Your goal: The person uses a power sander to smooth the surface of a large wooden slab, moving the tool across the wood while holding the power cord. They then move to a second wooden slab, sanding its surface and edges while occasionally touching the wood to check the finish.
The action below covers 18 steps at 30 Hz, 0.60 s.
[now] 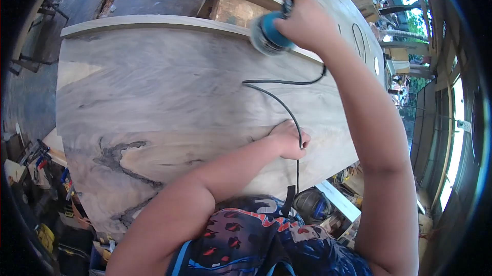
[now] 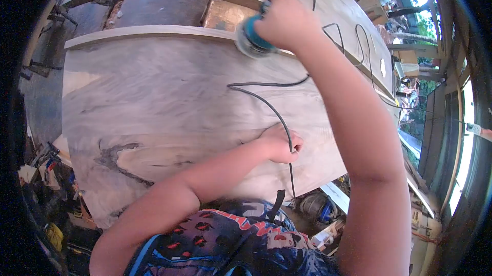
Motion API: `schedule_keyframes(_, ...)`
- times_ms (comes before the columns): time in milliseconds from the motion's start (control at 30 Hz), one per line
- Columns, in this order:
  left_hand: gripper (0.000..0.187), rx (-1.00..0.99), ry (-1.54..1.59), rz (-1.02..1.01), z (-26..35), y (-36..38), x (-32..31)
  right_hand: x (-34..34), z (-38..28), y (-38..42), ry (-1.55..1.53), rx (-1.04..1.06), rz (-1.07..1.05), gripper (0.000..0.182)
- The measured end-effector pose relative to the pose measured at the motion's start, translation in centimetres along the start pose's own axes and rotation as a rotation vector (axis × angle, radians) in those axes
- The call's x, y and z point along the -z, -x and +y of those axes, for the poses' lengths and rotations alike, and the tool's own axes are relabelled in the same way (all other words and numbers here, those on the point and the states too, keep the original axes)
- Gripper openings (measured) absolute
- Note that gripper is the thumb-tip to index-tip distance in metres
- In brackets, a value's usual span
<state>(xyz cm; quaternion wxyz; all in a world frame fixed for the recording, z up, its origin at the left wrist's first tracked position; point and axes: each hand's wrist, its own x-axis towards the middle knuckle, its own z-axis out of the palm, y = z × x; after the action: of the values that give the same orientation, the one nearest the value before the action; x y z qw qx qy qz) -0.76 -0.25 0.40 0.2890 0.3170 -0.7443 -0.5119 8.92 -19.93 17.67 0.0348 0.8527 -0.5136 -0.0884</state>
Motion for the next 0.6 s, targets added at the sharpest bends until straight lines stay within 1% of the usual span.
schedule_keyframes(33, 0.02, -0.002, -0.01, -0.005, -0.2, -0.1, -0.1, 0.0, -1.1, -0.3, 0.001, 0.027, 0.018, 0.055)
schedule_keyframes(133, 0.021, -0.006, 0.014, 0.001, -0.6, -0.1, -0.3, 0.9, -3.5, 0.1, -0.031, 0.01, -0.05, 0.056)
schedule_keyframes(267, 0.021, -0.027, 0.02, 0.016, -0.6, 0.0, -0.3, -0.1, -0.4, 0.0, 0.03, 0.022, 0.015, 0.056)
schedule_keyframes(300, 0.021, -0.019, 0.021, 0.019, -0.4, 0.0, -0.2, -0.1, 0.3, 0.3, 0.023, 0.019, -0.015, 0.055)
schedule_keyframes(433, 0.017, -0.047, 0.025, 0.064, -0.7, -0.2, -0.9, 0.2, -2.3, 1.6, 0.033, 0.008, -0.038, 0.051)
schedule_keyframes(500, 0.017, -0.055, 0.04, 0.06, -0.8, -0.1, -1.0, 0.7, -3.9, 1.7, -0.011, 0.025, -0.032, 0.051)
schedule_keyframes(600, 0.018, -0.069, 0.035, 0.07, -0.9, 0.0, -0.7, 0.5, -3.5, 1.4, -0.045, 0.036, -0.027, 0.053)
